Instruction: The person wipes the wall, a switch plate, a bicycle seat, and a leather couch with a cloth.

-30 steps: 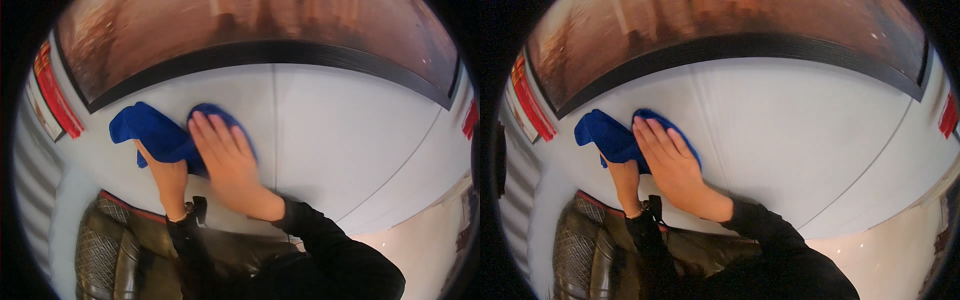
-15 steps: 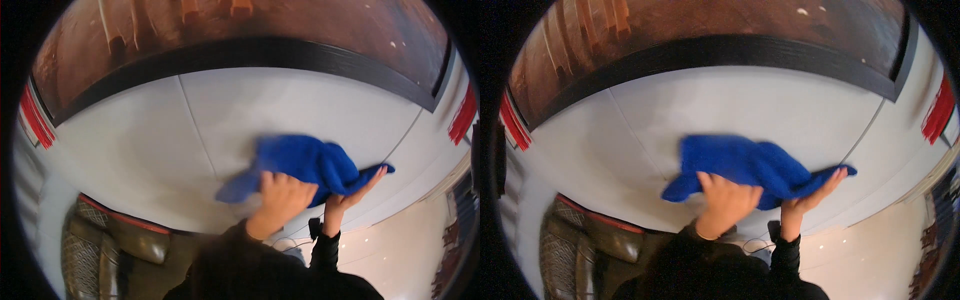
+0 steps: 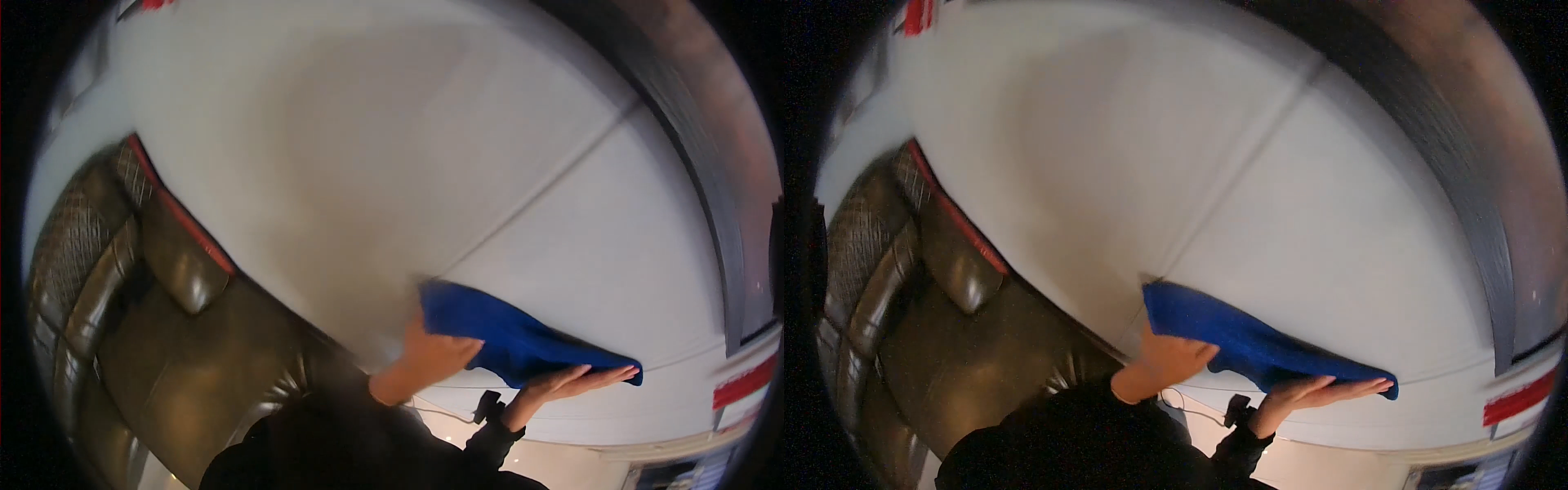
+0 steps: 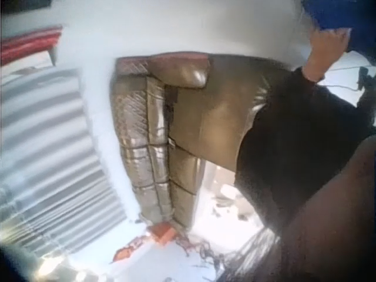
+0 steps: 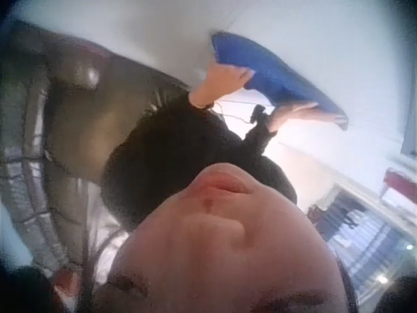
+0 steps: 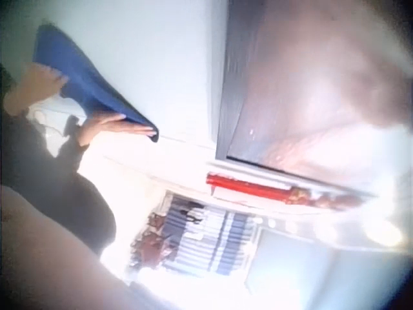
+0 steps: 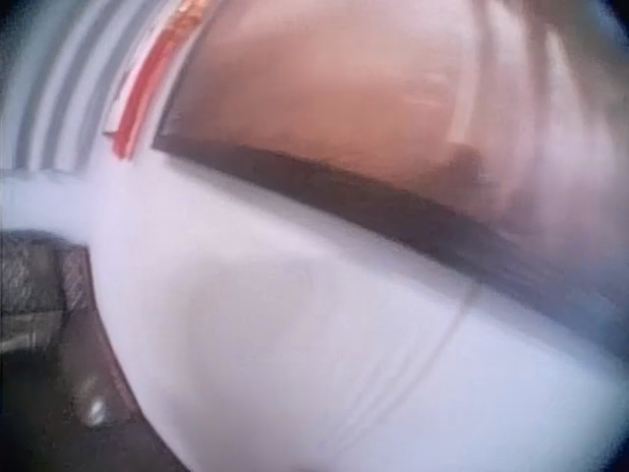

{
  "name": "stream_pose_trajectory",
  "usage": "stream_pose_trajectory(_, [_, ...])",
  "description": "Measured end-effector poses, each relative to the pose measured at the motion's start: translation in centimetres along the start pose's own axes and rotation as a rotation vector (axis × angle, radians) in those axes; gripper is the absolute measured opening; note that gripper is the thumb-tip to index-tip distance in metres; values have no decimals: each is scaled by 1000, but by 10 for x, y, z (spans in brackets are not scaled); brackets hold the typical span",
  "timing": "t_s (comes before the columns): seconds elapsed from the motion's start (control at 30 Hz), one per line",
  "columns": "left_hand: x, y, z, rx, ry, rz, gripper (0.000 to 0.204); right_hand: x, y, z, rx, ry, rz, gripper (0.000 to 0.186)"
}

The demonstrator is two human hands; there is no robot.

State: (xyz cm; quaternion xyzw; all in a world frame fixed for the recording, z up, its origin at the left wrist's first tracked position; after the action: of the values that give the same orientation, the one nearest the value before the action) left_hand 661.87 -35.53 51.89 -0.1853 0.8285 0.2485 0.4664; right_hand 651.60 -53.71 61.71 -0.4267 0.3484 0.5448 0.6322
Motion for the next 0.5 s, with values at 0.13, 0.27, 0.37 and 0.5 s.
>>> stream_pose_trajectory(0.13, [20, 24, 23, -192, 192, 57, 28, 0, 3, 44, 53, 325, 101, 62])
stream_pose_trajectory(0.27, [25, 52, 35, -274, 316, 72, 32, -9, 1, 98, -76, 414, 283, 64])
stream_pose_trajectory(0.37, [42, 96, 50, -327, 403, 8, 37, 17, -4, 162, -114, 480, 457, 60])
stream_pose_trajectory(0.5, [81, 115, 91, -276, 437, -30, 58, 88, -27, 230, -226, 569, 685, 61])
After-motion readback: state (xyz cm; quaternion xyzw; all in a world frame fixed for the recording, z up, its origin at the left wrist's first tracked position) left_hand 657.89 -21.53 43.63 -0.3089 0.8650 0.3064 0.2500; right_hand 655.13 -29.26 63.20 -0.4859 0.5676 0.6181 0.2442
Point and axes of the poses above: each hand's wrist, its own x-axis away from the middle knuckle, its own y-axis out of the back of the hand, z = x × y, the point moved 10 cm from there along -x, towards the middle knuckle, and after that the axes turned 9 degrees about -z, right-handed, at the moved point
